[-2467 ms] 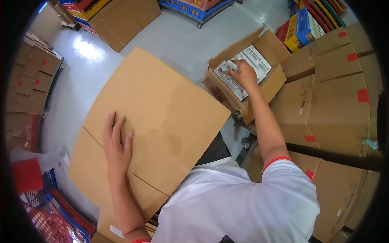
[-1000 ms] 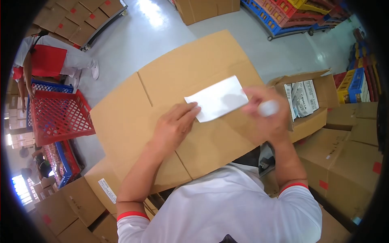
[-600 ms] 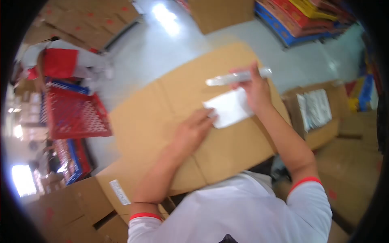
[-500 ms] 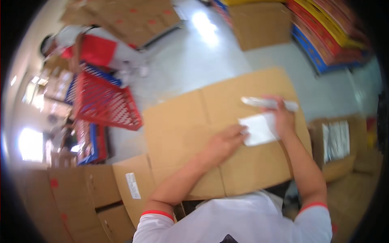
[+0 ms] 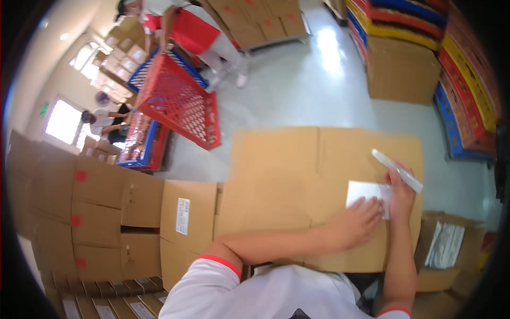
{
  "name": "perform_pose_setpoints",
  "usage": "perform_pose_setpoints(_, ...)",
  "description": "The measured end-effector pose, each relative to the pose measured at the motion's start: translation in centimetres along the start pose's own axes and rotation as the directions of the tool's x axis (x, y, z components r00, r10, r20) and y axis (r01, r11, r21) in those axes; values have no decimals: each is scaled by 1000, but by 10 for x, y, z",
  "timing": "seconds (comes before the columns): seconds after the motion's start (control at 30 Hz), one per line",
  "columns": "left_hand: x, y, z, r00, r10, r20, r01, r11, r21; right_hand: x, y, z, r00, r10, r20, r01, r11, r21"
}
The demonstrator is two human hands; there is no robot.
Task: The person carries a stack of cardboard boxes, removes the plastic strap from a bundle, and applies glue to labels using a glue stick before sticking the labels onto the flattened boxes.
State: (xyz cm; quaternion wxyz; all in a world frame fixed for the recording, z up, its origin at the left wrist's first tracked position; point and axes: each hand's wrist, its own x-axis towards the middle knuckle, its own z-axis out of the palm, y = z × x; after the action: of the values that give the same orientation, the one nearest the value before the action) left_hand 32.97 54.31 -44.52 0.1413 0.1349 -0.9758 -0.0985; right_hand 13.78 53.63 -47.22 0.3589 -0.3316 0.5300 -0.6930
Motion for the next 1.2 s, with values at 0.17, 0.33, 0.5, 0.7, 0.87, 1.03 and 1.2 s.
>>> perform_pose_setpoints(0.17, -7, 3, 1, 991, -66, 119, 80, 990, -116, 7, 0, -11, 999, 0, -34, 2, 998, 68)
perform_pose_setpoints(0.33, -3, 9, -13, 978, -57, 199, 67, 997, -46, 22, -33, -41, 965, -18, -262, 108, 936, 335)
perform_pose_setpoints(0.5, -5, 11, -14, 976, -33, 214, 42, 999, -35, 20, -52, -38, 952, -91, -293, 183, 935, 303)
perform_pose_setpoints(0.7, -7, 13, -11, 980, -59, 188, 68, 997, -41, 2, -13, 3, 999, 49, 9, -50, 997, 60)
perform_pose_setpoints(0.87, -6, 11, -7, 979, -32, 202, 36, 999, -13, 5, -10, -3, 995, 85, 53, -88, 995, 55)
perform_pose_setpoints(1.03, -9, 14, -4, 983, -39, 180, 69, 984, -163, 2, 5, -4, 992, 98, -76, -86, 987, 138)
perform_pose_setpoints(1.2, -17, 9, 5, 997, -37, 68, 48, 985, -167, 6, 9, -6, 1000, 1, 16, -3, 989, 146)
